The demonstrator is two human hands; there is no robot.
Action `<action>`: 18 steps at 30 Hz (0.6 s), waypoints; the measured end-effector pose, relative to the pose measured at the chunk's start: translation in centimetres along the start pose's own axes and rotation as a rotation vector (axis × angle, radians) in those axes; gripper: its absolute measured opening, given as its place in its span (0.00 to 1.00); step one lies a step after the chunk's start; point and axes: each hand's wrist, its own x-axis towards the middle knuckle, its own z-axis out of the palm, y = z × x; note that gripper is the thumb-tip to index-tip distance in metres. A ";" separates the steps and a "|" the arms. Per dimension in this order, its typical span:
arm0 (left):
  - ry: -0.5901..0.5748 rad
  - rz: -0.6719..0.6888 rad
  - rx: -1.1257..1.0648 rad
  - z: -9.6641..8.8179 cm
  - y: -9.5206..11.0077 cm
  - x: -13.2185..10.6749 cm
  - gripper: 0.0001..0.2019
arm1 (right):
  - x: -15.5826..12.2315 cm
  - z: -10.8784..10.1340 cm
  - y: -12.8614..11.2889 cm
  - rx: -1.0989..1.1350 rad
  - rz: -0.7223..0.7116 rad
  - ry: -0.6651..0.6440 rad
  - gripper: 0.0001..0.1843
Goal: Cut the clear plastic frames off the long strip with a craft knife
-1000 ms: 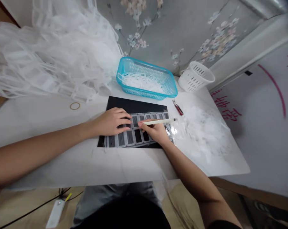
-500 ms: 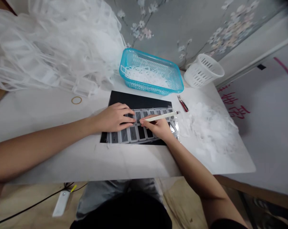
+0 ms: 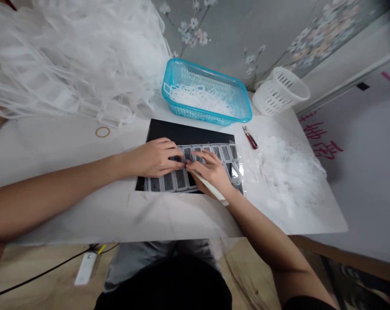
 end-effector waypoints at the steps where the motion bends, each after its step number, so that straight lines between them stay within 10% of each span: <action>1: 0.006 0.009 -0.005 0.0 0.0 0.0 0.15 | 0.0 0.2 0.1 -0.036 -0.014 0.014 0.11; 7: 0.037 0.066 0.027 0.2 -0.1 0.0 0.15 | 0.8 -1.1 1.8 -0.206 0.128 0.388 0.12; 11: 0.076 0.127 0.137 0.2 0.0 0.0 0.15 | 0.7 -2.9 3.2 0.100 0.324 0.658 0.08; 18: 0.004 0.139 0.309 0.4 0.3 0.2 0.25 | -1.0 -1.8 2.8 0.452 0.331 0.165 0.05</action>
